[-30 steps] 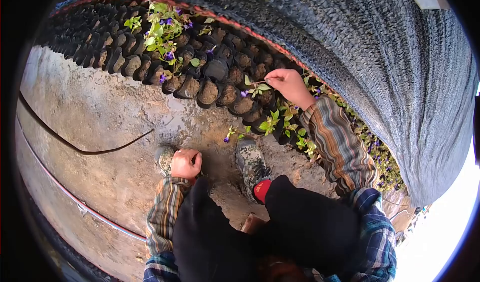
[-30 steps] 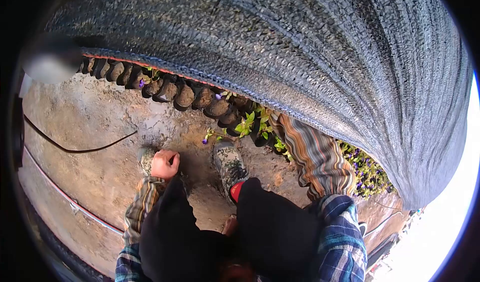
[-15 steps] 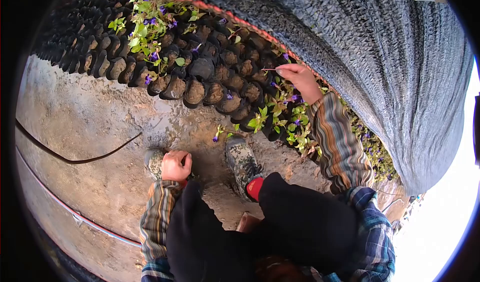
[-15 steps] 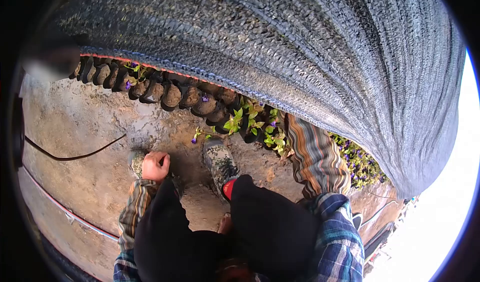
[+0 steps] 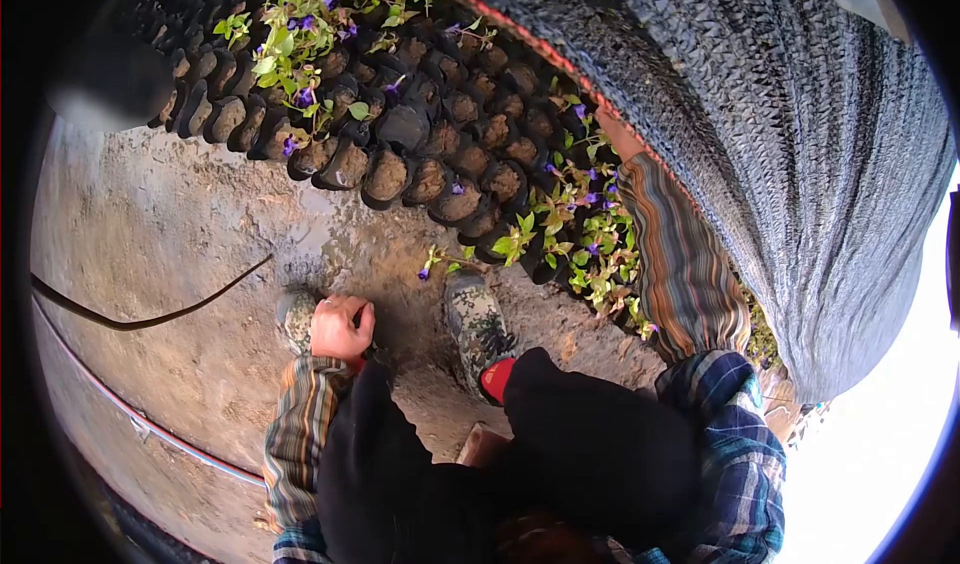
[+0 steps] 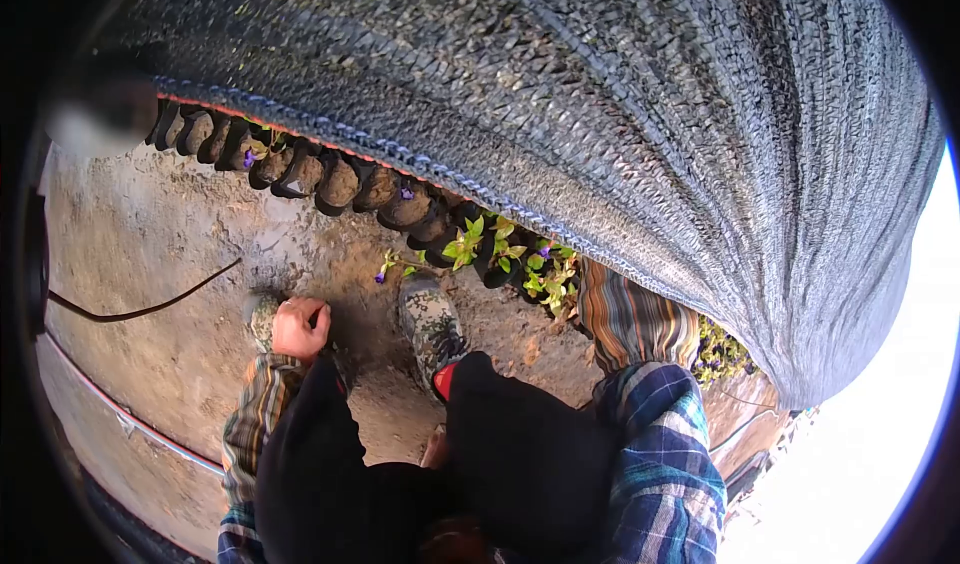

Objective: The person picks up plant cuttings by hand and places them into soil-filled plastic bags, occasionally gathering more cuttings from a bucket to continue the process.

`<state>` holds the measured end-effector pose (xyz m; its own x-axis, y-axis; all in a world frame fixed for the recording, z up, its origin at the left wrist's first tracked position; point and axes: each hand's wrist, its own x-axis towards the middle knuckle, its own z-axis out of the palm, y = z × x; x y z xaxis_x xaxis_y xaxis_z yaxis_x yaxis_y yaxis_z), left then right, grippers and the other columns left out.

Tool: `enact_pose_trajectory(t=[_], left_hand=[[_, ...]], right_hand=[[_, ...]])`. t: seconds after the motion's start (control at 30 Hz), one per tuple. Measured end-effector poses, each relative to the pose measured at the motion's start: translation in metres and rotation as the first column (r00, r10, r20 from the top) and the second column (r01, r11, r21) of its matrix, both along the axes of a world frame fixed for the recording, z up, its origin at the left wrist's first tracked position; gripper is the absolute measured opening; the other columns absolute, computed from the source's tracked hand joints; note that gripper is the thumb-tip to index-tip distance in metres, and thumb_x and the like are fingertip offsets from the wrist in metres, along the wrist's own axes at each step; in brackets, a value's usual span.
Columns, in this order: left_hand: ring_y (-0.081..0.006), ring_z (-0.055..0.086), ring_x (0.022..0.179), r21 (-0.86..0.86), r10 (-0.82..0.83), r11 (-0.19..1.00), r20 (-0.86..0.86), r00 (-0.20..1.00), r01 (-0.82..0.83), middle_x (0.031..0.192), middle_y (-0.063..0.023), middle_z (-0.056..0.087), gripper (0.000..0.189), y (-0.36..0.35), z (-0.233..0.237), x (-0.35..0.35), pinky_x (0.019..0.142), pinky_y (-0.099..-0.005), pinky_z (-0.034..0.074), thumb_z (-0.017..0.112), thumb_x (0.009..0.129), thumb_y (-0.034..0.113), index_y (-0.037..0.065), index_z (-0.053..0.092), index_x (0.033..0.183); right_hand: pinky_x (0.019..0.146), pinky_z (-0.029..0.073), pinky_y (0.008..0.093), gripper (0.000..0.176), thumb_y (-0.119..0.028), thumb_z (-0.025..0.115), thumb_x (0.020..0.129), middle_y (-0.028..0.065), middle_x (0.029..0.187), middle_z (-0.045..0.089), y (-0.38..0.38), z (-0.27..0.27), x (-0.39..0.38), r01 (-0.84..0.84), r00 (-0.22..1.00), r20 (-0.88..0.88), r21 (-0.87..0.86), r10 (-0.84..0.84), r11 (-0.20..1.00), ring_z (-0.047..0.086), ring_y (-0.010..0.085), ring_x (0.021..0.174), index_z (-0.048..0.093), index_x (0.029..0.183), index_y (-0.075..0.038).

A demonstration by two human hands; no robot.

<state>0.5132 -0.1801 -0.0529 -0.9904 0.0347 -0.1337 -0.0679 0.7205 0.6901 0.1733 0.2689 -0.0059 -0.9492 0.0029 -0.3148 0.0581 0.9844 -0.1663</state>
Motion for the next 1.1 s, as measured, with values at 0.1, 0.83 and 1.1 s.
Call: enact_pose_trajectory(t=[0.1, 0.83, 1.1], left_hand=[[-0.0342, 0.061, 0.072, -0.002, -0.004, 1.000, -0.025, 1.000, 0.004, 0.072, -0.0135, 0.064, 0.010, 0.000, -0.001, 0.000, 0.069, -0.0433, 0.047, 0.067, 0.080, 0.014, 0.004, 0.068, 0.078], [-0.0314, 0.061, 0.073, 0.016, -0.004, 1.000, -0.047, 0.999, 0.004, 0.072, -0.0114, 0.065, 0.010, -0.002, -0.007, 0.002, 0.070, -0.0417, 0.047, 0.068, 0.078, 0.014, 0.004, 0.067, 0.076], [-0.0313, 0.061, 0.073, 0.015, -0.005, 1.000, -0.029, 1.000, 0.006, 0.072, -0.0112, 0.065, 0.010, -0.003, -0.004, 0.001, 0.070, -0.0416, 0.047, 0.068, 0.078, 0.014, 0.004, 0.067, 0.076]], right_hand=[[0.092, 0.038, 0.0431, 0.010, -0.025, 0.069, 0.087, 0.0034, 0.083, 0.062, 0.002, -0.015, -0.014, 0.073, 0.991, 0.119, -0.043, -0.068, 0.996, 0.056, 0.0226, 0.090, 0.075, 0.089, -0.017], [0.084, 0.037, 0.0506, 0.011, -0.021, 0.067, 0.083, 0.0036, 0.074, 0.068, -0.021, -0.017, -0.003, -0.234, 0.922, -0.184, 0.434, 0.340, 0.870, 0.059, 0.0271, 0.077, 0.076, 0.078, -0.018], [0.089, 0.037, 0.0527, 0.014, -0.019, 0.064, 0.086, 0.0058, 0.079, 0.070, -0.046, -0.015, -0.007, -0.169, 0.978, -0.029, 0.471, 0.206, 0.866, 0.060, 0.0276, 0.085, 0.077, 0.084, -0.017]])
